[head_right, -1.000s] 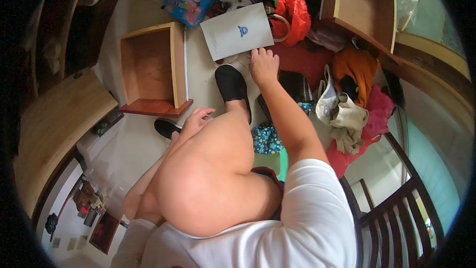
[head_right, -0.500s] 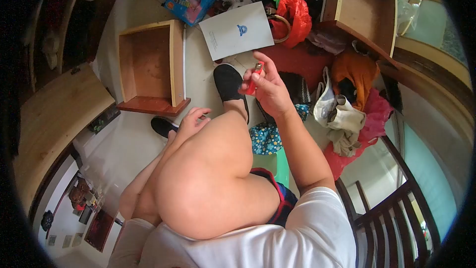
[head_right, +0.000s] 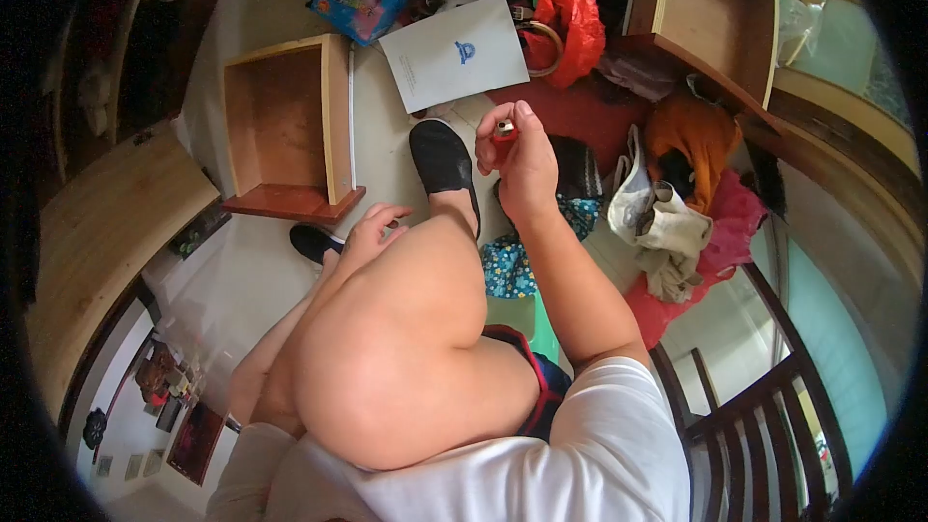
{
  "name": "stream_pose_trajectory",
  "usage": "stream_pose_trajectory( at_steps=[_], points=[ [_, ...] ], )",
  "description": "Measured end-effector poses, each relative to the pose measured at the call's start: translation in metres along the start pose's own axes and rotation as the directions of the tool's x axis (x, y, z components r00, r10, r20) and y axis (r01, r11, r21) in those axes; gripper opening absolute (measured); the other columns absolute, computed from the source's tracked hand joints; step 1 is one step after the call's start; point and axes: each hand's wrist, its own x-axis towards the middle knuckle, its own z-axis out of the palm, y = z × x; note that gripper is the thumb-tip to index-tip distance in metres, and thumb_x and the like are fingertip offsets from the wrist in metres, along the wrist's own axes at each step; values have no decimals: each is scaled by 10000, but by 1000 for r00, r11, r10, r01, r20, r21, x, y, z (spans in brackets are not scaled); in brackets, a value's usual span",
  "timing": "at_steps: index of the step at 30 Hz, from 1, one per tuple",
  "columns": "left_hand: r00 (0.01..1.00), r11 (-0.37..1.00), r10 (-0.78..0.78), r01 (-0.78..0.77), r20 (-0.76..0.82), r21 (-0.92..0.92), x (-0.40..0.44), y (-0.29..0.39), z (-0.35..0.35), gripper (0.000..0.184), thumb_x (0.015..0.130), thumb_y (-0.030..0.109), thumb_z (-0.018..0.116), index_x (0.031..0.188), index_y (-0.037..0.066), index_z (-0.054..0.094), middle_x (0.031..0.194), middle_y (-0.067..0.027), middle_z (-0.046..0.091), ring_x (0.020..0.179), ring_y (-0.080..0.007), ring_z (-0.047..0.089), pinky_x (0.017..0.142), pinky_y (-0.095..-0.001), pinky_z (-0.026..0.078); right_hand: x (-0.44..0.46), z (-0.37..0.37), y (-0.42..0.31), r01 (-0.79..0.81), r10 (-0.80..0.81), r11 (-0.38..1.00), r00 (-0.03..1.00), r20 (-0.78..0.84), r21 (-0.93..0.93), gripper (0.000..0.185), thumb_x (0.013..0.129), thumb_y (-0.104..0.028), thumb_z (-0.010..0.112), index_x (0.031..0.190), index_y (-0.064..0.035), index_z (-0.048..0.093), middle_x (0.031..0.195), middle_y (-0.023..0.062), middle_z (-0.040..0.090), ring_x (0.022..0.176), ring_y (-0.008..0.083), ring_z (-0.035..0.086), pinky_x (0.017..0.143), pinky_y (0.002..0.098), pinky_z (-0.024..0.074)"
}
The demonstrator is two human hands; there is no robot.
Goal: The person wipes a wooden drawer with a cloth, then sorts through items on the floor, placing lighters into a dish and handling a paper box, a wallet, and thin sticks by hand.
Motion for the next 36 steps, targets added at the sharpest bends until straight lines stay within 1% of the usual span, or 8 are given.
stream_pose_trajectory(
  at_steps=[12,20,24,26,28,30,32,36],
  points=[
    [996,996,84,-84,13,39,3,-1,6,292,770,140,610,1052,67,590,1003,-100,565,876,-246,578,761,-318,474,2,-5,1,140,-140,990,990,-6,34,393,934,-376,336,757,-62,492,546,48,463,456,120,380,438,252,319],
    [988,887,28,-96,-154,-451,23,7,14,324,843,130,581,1154,46,543,1040,-87,563,905,-157,563,764,-292,480,21,-8,33,-221,219,909,975,-47,-354,617,896,-587,311,1281,-109,370,721,20,524,564,96,492,451,230,411],
    [935,669,49,-291,-350,-684,45,49,9,335,902,146,533,1223,65,486,1094,-51,549,981,-123,515,853,-267,427,18,31,62,3,260,811,894,365,-585,653,915,-536,341,1394,-115,198,1127,117,491,1031,196,484,895,308,395],
    [938,349,-267,-122,-224,-929,49,45,1,253,928,157,488,1159,58,522,1076,-35,560,978,-121,513,871,-252,408,30,44,46,-58,407,766,814,414,-640,613,925,-510,344,1380,-106,265,1260,142,423,1135,219,421,978,299,309],
    [910,417,-237,-221,-340,-882,48,33,-6,237,921,155,502,1129,46,533,1060,-29,572,983,-120,517,857,-247,411,81,40,37,53,552,520,740,383,-852,599,890,-484,447,1337,-100,342,1265,144,451,1159,265,431,972,308,333],
    [894,407,-282,-218,-349,-887,46,22,-14,190,922,149,490,1072,37,527,994,-62,596,903,-135,558,801,-262,445,115,52,33,336,42,-222,941,335,-915,617,792,-465,586,1275,-115,429,1258,125,473,1176,293,426,980,391,333],
    [926,295,-303,-134,-226,-946,36,19,-22,167,927,144,475,1047,36,517,960,-82,606,850,-144,577,764,-275,464,160,31,46,434,-260,-512,744,615,-741,661,681,-451,685,1227,-139,484,1247,91,479,1209,263,400,1015,494,266],
    [932,405,-308,-52,-190,-913,26,25,-17,154,933,124,445,1035,18,491,859,-81,596,759,-146,579,711,-261,477,166,-1,50,385,3,-652,862,506,-653,674,637,-405,712,1225,-161,491,1252,73,465,1235,237,364,1033,573,174]
  ],
)
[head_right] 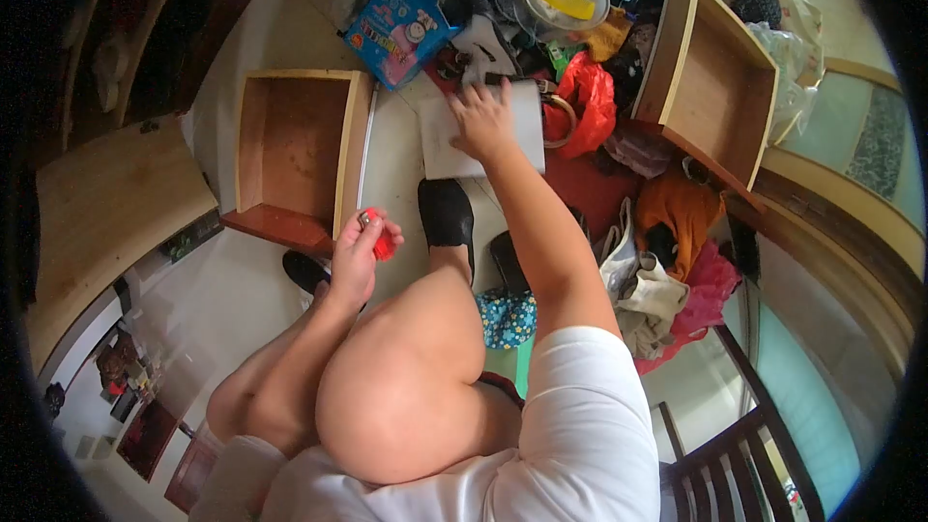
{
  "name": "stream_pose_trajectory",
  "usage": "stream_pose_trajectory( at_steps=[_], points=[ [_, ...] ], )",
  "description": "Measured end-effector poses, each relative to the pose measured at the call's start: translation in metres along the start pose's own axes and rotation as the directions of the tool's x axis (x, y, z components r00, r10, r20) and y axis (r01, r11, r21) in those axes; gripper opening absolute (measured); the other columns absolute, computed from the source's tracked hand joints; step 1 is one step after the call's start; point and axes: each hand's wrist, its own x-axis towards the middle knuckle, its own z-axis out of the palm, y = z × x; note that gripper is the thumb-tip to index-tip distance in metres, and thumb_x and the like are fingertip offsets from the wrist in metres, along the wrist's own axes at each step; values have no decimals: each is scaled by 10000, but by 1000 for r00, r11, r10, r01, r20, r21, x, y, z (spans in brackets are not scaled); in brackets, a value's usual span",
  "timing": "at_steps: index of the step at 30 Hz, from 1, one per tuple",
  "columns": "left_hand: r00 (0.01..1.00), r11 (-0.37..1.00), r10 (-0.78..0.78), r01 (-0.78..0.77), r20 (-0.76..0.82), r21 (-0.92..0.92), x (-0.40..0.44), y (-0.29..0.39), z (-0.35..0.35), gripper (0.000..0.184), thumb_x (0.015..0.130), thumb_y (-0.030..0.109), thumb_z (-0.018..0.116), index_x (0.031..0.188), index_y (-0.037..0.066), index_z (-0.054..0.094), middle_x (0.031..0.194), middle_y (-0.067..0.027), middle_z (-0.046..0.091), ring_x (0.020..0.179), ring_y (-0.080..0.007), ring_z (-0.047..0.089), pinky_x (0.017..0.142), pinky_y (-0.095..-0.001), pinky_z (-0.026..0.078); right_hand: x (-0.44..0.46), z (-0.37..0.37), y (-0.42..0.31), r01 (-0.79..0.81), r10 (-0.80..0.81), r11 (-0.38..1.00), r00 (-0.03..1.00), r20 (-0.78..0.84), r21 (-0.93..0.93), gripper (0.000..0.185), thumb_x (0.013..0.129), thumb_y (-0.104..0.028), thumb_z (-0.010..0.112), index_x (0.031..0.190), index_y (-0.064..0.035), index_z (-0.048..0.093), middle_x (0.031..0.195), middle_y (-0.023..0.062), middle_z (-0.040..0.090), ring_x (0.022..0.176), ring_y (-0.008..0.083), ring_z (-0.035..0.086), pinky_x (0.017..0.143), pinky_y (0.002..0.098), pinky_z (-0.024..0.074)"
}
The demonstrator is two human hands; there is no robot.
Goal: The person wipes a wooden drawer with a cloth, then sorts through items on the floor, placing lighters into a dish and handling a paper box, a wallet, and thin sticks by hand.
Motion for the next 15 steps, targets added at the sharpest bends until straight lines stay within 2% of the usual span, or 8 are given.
stream_pose_trajectory(
  at_steps=[4,5,6,7,9,12,13,15],
  points=[
    [998,999,-49,48,29,18,-4,-9,-9,156,930,112,452,1039,7,489,844,-80,590,756,-142,573,709,-252,479,-77,4,25,-23,25,1000,991,129,-15,608,674,-317,677,1224,-167,468,1241,43,465,1226,226,375,1026,561,218],
    [999,998,-47,47,19,37,-5,-12,-12,152,929,110,454,1036,9,492,844,-79,591,745,-140,574,700,-249,481,-97,0,29,-52,53,999,976,213,-10,560,690,-246,658,1210,-167,467,1244,32,460,1221,228,378,1023,555,228],
    [998,997,-61,61,4,37,-6,-15,-16,152,928,111,456,1035,10,493,844,-79,592,741,-139,574,697,-248,481,-122,12,39,1,5,999,993,120,-50,533,677,-165,650,1181,-164,477,1231,28,466,1204,225,390,1011,551,256],
    [997,997,-73,73,-7,38,-7,-16,-19,151,927,111,458,1034,10,494,845,-79,592,738,-137,574,693,-247,481,-146,20,48,-38,54,996,978,203,-85,497,667,-116,634,1145,-164,505,1230,31,463,1185,226,406,988,547,289],
    [995,996,-89,90,-35,29,-7,-16,-21,147,925,117,463,1023,15,499,845,-77,594,727,-132,573,681,-243,481,-188,23,63,-92,101,994,983,156,-63,453,648,-113,647,1089,-162,554,1198,33,487,1139,233,450,970,553,304],
    [997,997,-80,80,-25,15,-7,-20,-27,136,923,121,467,1007,19,504,826,-68,587,716,-130,569,685,-240,480,-202,-9,64,-170,166,985,929,331,-18,387,645,-113,654,1026,-149,590,1118,43,538,1052,241,513,939,533,332],
    [996,996,-85,85,-27,12,-7,-23,-28,131,922,123,472,1001,25,507,816,-59,581,705,-121,562,674,-234,476,-198,2,72,-172,157,984,957,242,42,364,636,-110,670,991,-125,590,1021,65,571,965,270,548,886,469,387],
    [995,995,-99,99,-32,10,-8,-27,-29,121,918,127,480,989,35,511,795,-40,568,684,-104,547,652,-223,468,-147,-30,57,-187,193,968,981,-21,170,326,670,-116,652,986,-95,573,982,94,572,934,296,550,819,407,428]
  ],
)
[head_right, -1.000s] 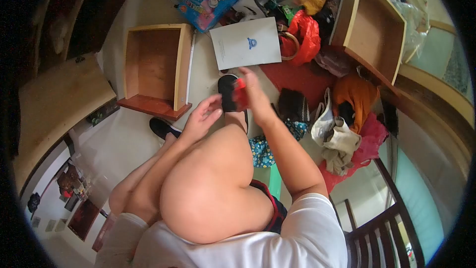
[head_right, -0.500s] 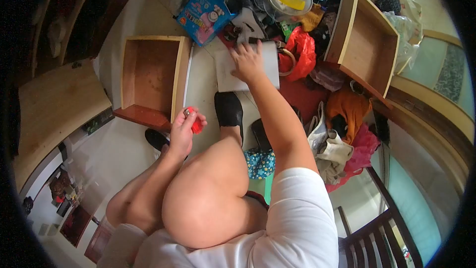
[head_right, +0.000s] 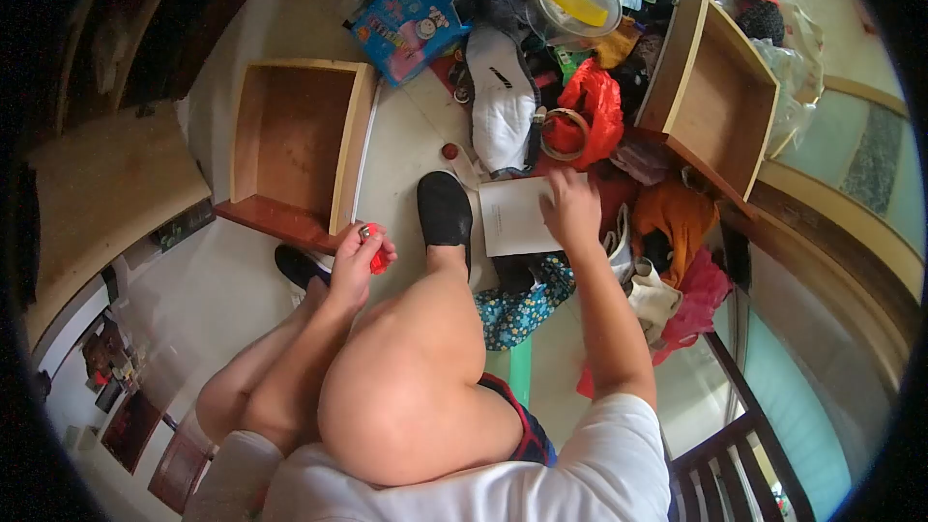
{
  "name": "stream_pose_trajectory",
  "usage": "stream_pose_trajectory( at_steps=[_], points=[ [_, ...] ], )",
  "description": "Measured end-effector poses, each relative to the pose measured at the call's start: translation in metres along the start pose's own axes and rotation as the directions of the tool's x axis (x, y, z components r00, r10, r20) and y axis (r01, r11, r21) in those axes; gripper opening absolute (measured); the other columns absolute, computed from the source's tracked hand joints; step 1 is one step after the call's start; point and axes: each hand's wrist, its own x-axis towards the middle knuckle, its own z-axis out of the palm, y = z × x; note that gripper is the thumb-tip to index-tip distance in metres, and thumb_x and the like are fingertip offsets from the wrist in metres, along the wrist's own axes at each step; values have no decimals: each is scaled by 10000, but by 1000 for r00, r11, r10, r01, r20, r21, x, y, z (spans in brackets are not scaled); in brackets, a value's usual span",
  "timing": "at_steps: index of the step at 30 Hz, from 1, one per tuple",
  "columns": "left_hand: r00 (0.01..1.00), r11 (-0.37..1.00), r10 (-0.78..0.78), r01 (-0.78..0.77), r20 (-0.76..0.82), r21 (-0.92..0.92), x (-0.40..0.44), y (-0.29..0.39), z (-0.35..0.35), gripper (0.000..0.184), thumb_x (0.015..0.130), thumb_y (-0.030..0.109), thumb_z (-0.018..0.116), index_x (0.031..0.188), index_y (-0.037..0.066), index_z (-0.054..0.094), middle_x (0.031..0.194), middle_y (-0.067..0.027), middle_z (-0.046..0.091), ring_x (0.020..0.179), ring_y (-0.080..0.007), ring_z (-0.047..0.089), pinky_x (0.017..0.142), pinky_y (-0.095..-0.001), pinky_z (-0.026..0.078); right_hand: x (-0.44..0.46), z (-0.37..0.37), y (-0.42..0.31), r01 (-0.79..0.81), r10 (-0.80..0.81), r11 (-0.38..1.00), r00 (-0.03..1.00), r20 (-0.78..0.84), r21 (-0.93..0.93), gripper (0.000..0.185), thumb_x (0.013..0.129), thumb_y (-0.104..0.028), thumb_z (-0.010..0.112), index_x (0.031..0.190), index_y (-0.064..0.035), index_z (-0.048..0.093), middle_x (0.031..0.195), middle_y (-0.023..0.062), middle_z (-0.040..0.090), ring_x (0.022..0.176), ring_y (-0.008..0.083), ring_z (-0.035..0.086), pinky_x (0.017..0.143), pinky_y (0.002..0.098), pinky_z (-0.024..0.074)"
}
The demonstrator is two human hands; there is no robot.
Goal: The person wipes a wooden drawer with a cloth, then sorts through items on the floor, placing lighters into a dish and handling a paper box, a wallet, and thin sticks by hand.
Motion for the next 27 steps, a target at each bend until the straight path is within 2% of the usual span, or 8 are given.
stream_pose_trajectory(
  at_steps=[3,7,9,14,17,22,25,27],
  points=[
    [998,995,-48,45,30,89,-2,-2,1,113,906,134,505,981,50,515,755,-9,543,652,-74,514,600,-198,438,86,-15,-44,40,18,979,960,-281,200,573,692,-166,686,1205,-95,442,1052,129,543,986,318,525,823,396,446],
    [999,993,-40,36,35,109,-9,7,11,109,892,134,528,972,61,522,716,9,526,617,-57,487,558,-177,404,168,12,-71,-316,327,943,939,-104,107,795,683,-281,702,1332,-81,288,1030,192,582,900,332,593,757,411,471],
    [1000,994,-18,16,21,105,-7,8,11,108,888,130,533,970,60,524,702,11,523,606,-58,484,554,-173,401,177,28,-74,-405,424,897,901,-87,176,722,678,-241,667,1299,-70,340,767,145,650,729,352,627,718,424,469],
    [999,994,-30,32,-25,106,-3,8,-2,100,891,127,521,962,57,523,701,7,527,597,-59,481,547,-175,404,163,24,-83,-294,378,926,675,-634,238,412,733,-236,607,1073,-44,474,1028,211,593,930,360,585,740,453,462],
    [999,994,-30,32,-19,108,-1,9,1,99,891,127,516,962,58,521,714,1,531,595,-62,483,556,-183,414,166,41,-92,-421,453,785,891,42,454,373,743,-188,600,1063,-46,473,1031,216,586,939,375,576,774,455,452],
    [999,996,4,-8,43,89,-4,9,10,110,890,128,521,973,57,518,742,-2,539,618,-63,496,578,-190,428,145,68,-139,227,-94,820,959,-267,526,463,749,-152,602,1183,-71,461,1022,201,592,934,354,583,790,419,463],
    [998,996,4,-9,56,90,-3,8,9,121,888,136,529,981,59,519,752,-4,546,629,-63,504,591,-190,433,158,78,-111,-42,356,534,917,-179,845,425,779,-173,611,1160,-51,469,1048,154,591,850,301,607,748,396,480],
    [999,995,-12,8,38,96,-4,7,7,124,888,142,531,984,65,520,756,-4,550,629,-61,505,597,-189,435,167,41,-84,-92,587,-65,802,112,994,418,818,-211,603,1171,-44,455,1046,101,589,750,254,593,711,384,482]
  ],
)
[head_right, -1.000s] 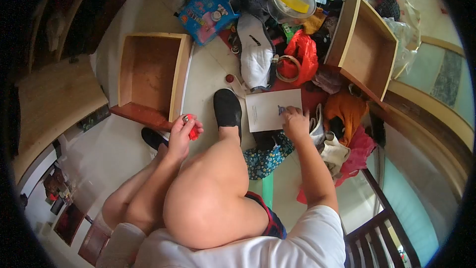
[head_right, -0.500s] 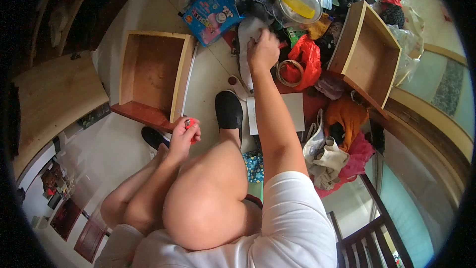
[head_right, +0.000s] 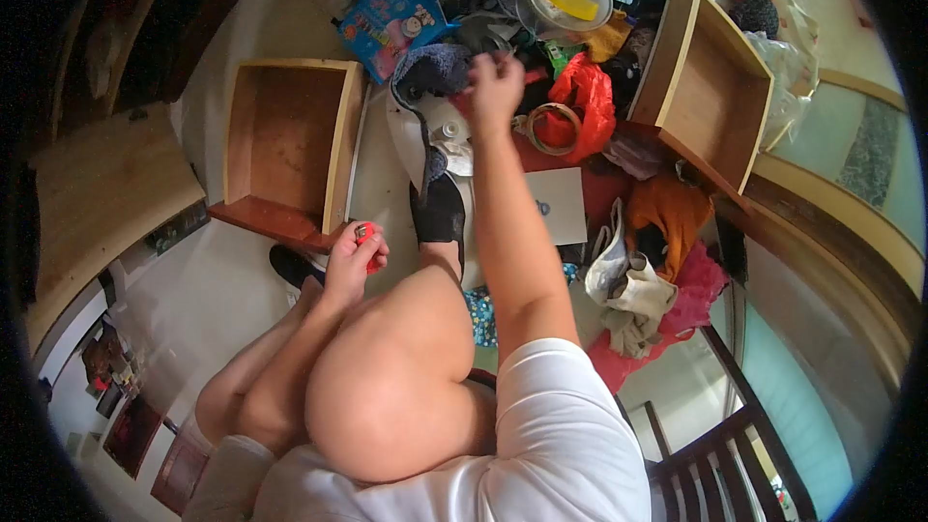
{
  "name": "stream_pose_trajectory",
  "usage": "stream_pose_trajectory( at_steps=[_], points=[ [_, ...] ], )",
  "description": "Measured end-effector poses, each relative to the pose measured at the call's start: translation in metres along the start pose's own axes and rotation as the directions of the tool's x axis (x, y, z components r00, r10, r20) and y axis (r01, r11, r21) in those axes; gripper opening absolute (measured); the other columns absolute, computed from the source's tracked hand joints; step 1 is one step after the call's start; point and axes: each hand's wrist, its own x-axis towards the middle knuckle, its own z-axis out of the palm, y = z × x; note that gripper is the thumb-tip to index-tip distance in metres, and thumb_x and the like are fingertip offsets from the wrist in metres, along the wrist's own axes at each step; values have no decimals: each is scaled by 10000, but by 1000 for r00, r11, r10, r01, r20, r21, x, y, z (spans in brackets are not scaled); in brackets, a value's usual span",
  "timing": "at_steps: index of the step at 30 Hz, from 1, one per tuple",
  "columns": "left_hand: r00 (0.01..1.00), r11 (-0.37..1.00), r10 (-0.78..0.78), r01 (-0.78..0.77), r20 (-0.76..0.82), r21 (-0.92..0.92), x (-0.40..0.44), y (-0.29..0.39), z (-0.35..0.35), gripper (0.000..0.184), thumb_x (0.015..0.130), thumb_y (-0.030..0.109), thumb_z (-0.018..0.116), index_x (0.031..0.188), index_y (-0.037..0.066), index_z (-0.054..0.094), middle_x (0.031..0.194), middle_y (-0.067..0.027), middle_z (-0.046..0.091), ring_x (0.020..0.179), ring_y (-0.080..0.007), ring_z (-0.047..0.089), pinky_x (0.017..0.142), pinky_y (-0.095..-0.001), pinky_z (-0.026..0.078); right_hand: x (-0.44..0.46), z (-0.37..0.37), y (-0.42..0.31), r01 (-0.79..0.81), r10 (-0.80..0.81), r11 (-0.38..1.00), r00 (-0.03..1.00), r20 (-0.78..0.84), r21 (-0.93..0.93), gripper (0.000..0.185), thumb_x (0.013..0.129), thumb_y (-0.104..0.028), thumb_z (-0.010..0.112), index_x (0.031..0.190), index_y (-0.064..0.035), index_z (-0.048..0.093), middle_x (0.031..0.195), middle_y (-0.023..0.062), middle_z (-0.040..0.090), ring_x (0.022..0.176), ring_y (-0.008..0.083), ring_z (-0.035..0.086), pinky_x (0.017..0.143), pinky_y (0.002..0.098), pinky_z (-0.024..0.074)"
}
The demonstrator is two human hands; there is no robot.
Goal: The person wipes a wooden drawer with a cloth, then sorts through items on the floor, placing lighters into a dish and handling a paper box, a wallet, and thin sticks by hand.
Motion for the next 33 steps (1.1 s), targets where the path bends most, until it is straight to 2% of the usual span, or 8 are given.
stream_pose_trajectory(
  at_steps=[4,14,17,21,25,26,28,33],
  points=[
    [1000,1000,-13,13,-14,5,1,-7,-8,122,888,148,532,984,73,523,759,-4,554,632,-59,508,599,-190,435,37,-27,-65,-175,215,871,976,-37,460,495,828,-337,625,1183,-57,427,1040,77,560,797,220,561,649,350,475],
    [1000,1000,-19,18,-19,-22,-1,0,-2,113,884,121,527,982,64,521,758,-11,554,634,-68,508,603,-193,433,81,-50,-76,-377,441,774,897,-7,509,560,670,-473,742,950,-49,503,804,21,511,700,181,496,633,340,451],
    [999,999,-22,21,-24,-24,-2,-2,-5,116,884,119,529,984,61,520,759,-11,553,634,-70,508,606,-194,434,28,-43,-106,-62,85,993,968,-237,105,501,638,-387,787,883,-45,514,821,32,498,711,147,485,618,314,434],
    [999,999,-29,28,-32,-28,-1,0,-4,120,885,127,532,986,62,521,760,-9,553,634,-68,509,606,-194,437,-14,-80,-101,460,-503,855,849,-161,-241,234,736,-138,743,766,-41,532,719,-22,496,640,68,457,562,217,408],
    [1000,999,-27,27,-11,-27,-2,-2,0,120,887,130,532,988,65,522,764,-7,555,635,-64,510,607,-190,438,-67,-97,-102,607,-774,216,584,245,-765,115,728,-40,630,828,-82,592,824,32,598,748,182,550,648,276,439],
    [1000,999,-17,17,-3,-27,-1,-1,1,118,890,124,525,989,60,517,766,-16,555,637,-72,514,603,-198,443,-78,-97,-103,607,-738,-111,480,474,-787,184,680,-13,604,835,-111,606,845,39,606,791,239,563,671,315,439],
    [1000,1000,3,-3,9,-29,-1,2,2,114,894,111,511,991,50,506,770,-33,554,640,-87,520,594,-213,452,-102,-94,-96,636,-590,-237,507,629,-735,204,669,-70,566,860,-126,610,921,21,604,919,231,538,770,360,400],
    [999,998,50,-50,-8,-31,-5,25,9,127,890,126,523,1000,62,516,770,-12,557,640,-69,514,603,-190,441,-149,-85,-50,833,-369,-88,481,795,-546,163,690,-151,551,841,-142,611,838,-4,569,829,199,523,722,344,388]
  ],
)
